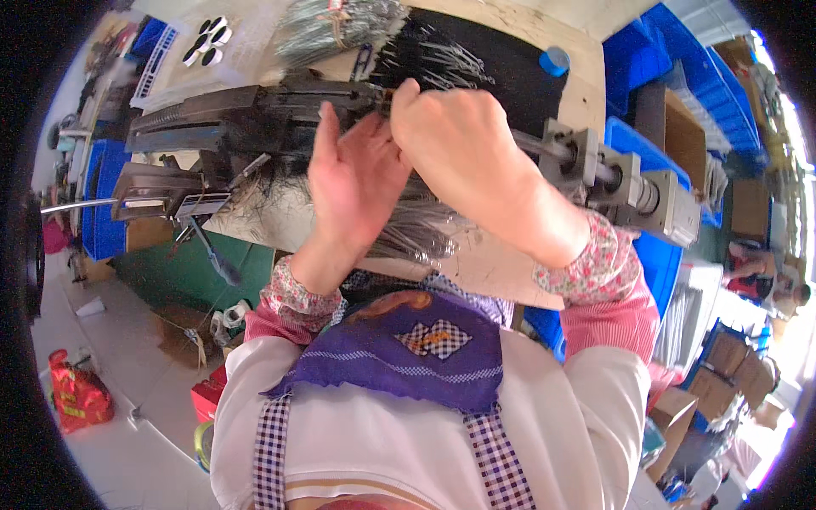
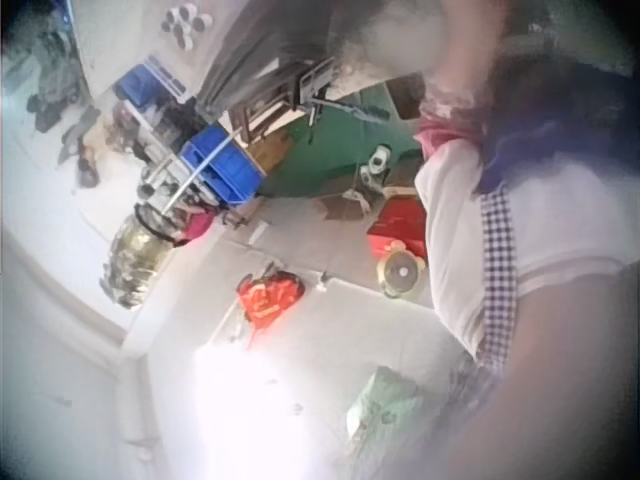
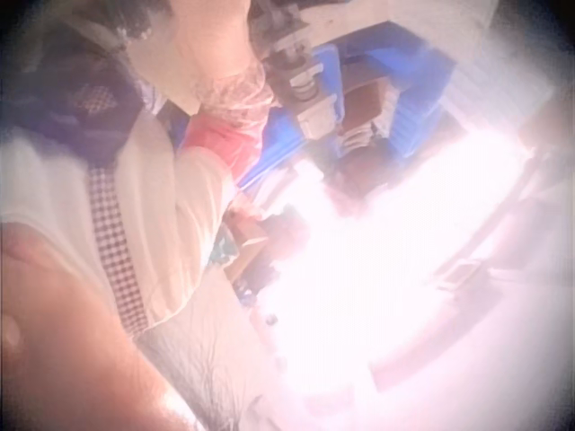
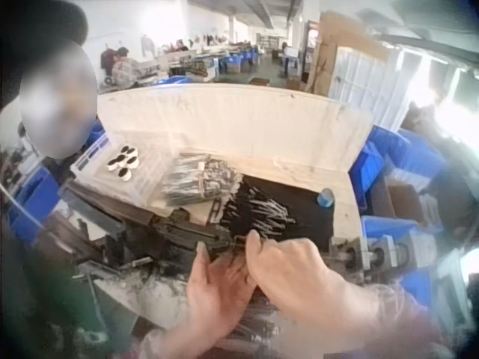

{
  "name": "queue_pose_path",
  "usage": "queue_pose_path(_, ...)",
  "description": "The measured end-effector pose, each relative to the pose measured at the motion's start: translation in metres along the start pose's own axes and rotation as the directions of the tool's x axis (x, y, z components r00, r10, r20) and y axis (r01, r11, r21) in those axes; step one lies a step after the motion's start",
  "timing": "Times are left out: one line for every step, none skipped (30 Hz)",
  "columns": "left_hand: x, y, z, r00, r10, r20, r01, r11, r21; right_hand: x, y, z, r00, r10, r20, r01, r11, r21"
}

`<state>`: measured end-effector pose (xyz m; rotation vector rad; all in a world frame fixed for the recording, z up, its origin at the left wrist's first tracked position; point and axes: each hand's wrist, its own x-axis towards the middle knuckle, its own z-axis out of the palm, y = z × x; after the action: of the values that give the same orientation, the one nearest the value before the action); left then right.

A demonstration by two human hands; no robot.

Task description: Assembling small metal wiring components using a manual press machine at a manufacturing workbench.

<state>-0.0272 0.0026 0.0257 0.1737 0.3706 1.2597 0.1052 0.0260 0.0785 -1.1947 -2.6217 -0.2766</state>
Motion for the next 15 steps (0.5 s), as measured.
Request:
queue_pose_path(0.001,0.001,0.004,1.0,-0.027,-0.006,0.028,1.0,0.004,0.001,0.002,0.0,1.0,0.026,0.011,-0.026,1.0,0.005)
queue_pose_path(0.001,0.002,0.006,0.999,-0.008,-0.037,0.01,0.998,0.062,0.002,0.004,0.0,0.999,-0.04,-0.02,0.041,0.999,0.019)
queue_pose_path(0.002,0.002,0.006,0.998,-0.002,-0.057,0.009,0.993,0.122,-0.001,0.006,0.002,0.995,-0.091,-0.049,0.093,0.995,0.023)
queue_pose_path(0.005,0.001,0.0,1.0,-0.015,-0.007,0.015,0.993,0.121,-0.004,0.008,0.006,1.0,-0.02,-0.006,0.021,0.999,0.029)
queue_pose_path(0.006,-0.002,-0.004,0.999,-0.04,-0.007,0.041,0.991,0.126,-0.01,0.008,0.005,1.0,0.005,-0.001,-0.005,1.0,0.03)
queue_pose_path(0.006,-0.006,-0.008,1.0,-0.003,-0.019,0.006,0.99,0.141,-0.018,0.007,0.002,0.999,0.048,0.001,-0.048,0.992,0.116)
queue_pose_path(0.006,-0.01,-0.013,0.999,0.037,-0.031,-0.032,0.987,0.156,-0.026,0.006,0.0,0.996,0.088,0.004,-0.088,0.976,0.2)
queue_pose_path(0.007,-0.017,-0.018,0.999,0.049,-0.02,-0.047,0.993,0.109,-0.044,-0.002,-0.006,0.985,0.154,0.08,-0.171,0.938,0.303)
queue_pose_path(0.005,-0.027,-0.021,0.998,0.047,-0.052,-0.042,0.995,0.094,-0.068,-0.004,0.0,0.974,0.171,0.146,-0.214,0.903,0.372)
queue_pose_path(0.006,-0.038,-0.027,0.997,0.03,-0.072,-0.023,0.995,0.093,-0.092,-0.007,0.01,0.962,0.173,0.211,-0.251,0.864,0.437)
queue_pose_path(0.007,-0.049,-0.035,0.995,0.017,-0.097,-0.008,0.996,0.087,-0.116,-0.011,0.02,0.927,0.211,0.309,-0.328,0.858,0.397)
queue_pose_path(0.009,-0.061,-0.045,0.989,-0.026,-0.148,0.046,0.99,0.131,-0.138,-0.015,0.035,0.879,0.254,0.404,-0.404,0.845,0.349)
queue_pose_path(0.004,-0.063,-0.037,0.938,-0.076,-0.337,0.148,0.97,0.193,-0.151,-0.019,0.05,0.879,0.239,0.412,-0.395,0.85,0.349)
queue_pose_path(-0.005,-0.064,-0.026,0.942,-0.055,-0.332,0.149,0.952,0.266,-0.165,-0.021,0.068,0.871,0.304,0.387,-0.446,0.82,0.359)
queue_pose_path(-0.016,-0.063,-0.018,0.944,-0.03,-0.329,0.149,0.928,0.342,-0.175,-0.022,0.081,0.858,0.365,0.361,-0.492,0.785,0.375)
